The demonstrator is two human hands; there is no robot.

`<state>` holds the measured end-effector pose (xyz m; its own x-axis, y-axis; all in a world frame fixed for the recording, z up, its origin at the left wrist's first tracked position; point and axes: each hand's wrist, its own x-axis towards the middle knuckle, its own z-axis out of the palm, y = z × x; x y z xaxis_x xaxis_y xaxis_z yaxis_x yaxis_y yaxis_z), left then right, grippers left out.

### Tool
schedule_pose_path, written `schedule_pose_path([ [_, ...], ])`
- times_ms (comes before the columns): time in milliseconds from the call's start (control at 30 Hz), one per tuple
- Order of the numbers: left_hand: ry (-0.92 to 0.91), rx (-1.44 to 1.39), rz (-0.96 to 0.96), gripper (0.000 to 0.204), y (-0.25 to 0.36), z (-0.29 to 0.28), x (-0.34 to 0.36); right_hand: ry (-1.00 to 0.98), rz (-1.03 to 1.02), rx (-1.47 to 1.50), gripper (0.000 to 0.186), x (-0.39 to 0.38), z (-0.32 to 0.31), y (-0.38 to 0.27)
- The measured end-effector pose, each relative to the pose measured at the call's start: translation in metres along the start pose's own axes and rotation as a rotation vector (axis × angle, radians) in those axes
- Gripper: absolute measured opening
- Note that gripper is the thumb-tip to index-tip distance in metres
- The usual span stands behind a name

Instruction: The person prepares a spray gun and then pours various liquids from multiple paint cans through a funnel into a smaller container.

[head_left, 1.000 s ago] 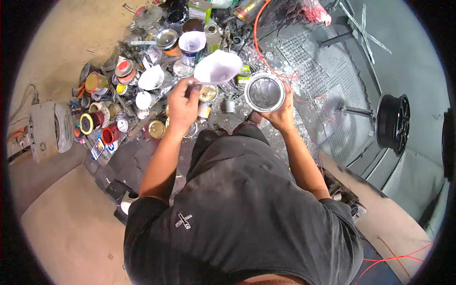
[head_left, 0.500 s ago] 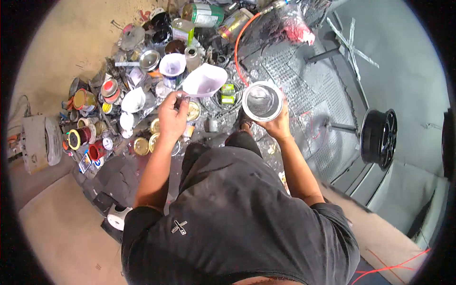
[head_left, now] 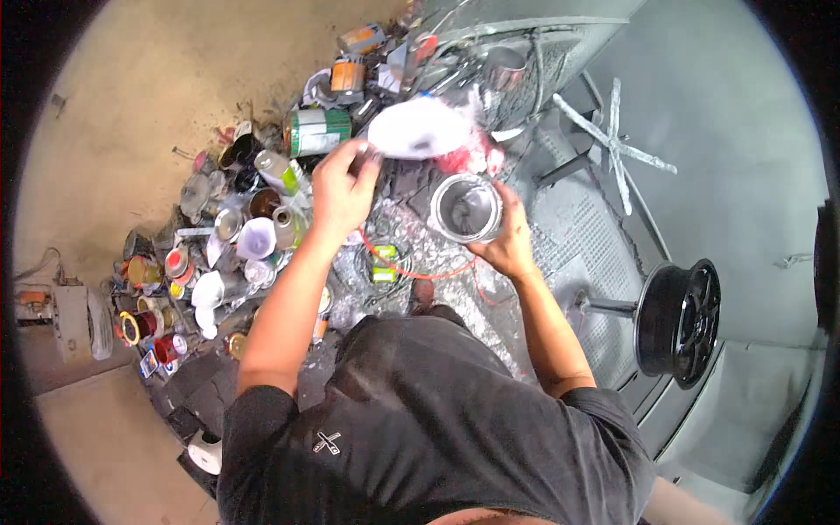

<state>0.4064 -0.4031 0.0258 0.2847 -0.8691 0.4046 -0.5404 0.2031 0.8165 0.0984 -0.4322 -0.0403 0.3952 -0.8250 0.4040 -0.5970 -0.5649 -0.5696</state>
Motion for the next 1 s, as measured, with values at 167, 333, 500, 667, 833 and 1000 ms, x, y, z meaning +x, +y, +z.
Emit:
schedule_pose_path([
  [167, 0.149, 0.033, 0.148, 0.016, 0.037, 0.09, 0.116, 0.137, -0.104, -0.206, 0.108, 0.07, -0.077, 0.054],
  [333, 0.191, -0.029, 0.143, 0.018, 0.036, 0.174, 0.192, 0.25, -0.077, -0.442, 0.108, 0.142, -0.143, 0.06],
  [500, 0.115, 0.209, 0.208, 0.017, 0.029, 0.198, 0.203, 0.304, -0.07, -0.568, 0.105, 0.196, -0.172, 0.062],
  [667, 0.042, 0.288, 0.156, 0.018, 0.039, 0.201, 0.196, 0.233, -0.121, -0.645, 0.106, 0.243, -0.175, 0.069],
  [833, 0.033, 0.262, 0.151, 0.022, 0.04, 0.199, 0.192, 0.162, -0.182, -0.741, 0.101, 0.278, -0.171, 0.063],
  [1000, 0.083, 0.243, 0.147, 0.018, 0.039, 0.198, 0.189, 0.119, -0.258, -0.813, 0.096, 0.295, -0.165, 0.065],
])
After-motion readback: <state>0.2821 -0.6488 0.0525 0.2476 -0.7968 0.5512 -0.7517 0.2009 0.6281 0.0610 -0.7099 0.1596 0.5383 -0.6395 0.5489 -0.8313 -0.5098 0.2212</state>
